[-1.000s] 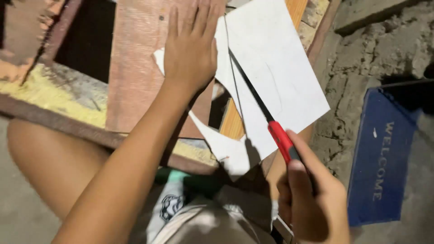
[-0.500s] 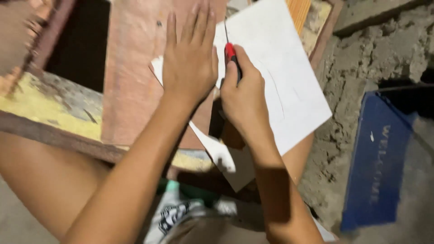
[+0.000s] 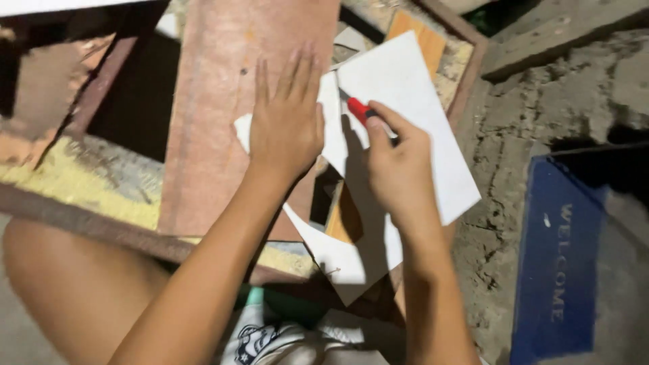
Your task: The person uses a red-handled hand saw to cut a white foam sheet along a pre-drawn curved outline. They hold the foam steady with the left hand and guide the saw with the right, periodically repositioning the sheet to follow the curve.
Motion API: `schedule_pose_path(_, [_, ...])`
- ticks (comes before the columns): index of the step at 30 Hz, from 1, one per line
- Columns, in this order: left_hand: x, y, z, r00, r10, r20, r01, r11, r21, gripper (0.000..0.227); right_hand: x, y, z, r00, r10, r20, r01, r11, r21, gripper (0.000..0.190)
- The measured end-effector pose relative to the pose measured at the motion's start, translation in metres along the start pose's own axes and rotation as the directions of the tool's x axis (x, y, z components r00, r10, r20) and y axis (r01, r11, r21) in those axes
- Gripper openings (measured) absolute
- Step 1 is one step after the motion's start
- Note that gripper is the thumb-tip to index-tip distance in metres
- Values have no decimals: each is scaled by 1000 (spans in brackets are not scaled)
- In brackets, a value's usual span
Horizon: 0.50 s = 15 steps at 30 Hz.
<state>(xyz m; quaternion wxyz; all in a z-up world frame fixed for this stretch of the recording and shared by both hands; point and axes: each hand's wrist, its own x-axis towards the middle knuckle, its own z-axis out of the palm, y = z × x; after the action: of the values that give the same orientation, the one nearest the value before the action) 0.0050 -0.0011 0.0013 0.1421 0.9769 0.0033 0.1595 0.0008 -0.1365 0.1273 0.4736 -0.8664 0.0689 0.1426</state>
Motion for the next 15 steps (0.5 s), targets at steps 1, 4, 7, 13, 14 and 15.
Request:
schedule_pose_path(1, [2, 1, 0, 1000, -2, 30, 2, 1000, -7, 65, 1, 4, 2, 983, -180, -31, 177, 981, -79, 41])
schedule_pose_path(4, [0, 2, -1, 998, -8, 61, 7, 1000, 16, 66, -19, -4, 4, 924, -380, -39, 370, 916, -153, 40])
schedule_pose_path(7, [-1, 1, -2, 998, -11, 57, 8, 999, 46, 66, -33, -12, -7, 950, -310, -39, 305, 947, -106, 42])
schedule_pose_path(13, [-3, 2, 4, 999, -23, 27, 22, 999, 29, 65, -109, -46, -70, 980, -54, -194, 29, 991, -131, 49])
schedule_pose_path(14, [0, 3, 4, 999, -26, 43, 26, 1000, 8, 66, -129, -61, -80, 962, 58, -268, -94, 988, -123, 51])
schedule_pose_path(15, [-3, 2, 3, 999, -23, 43, 23, 1000, 5, 66, -142, -47, -89, 960, 60, -272, -96, 988, -123, 51])
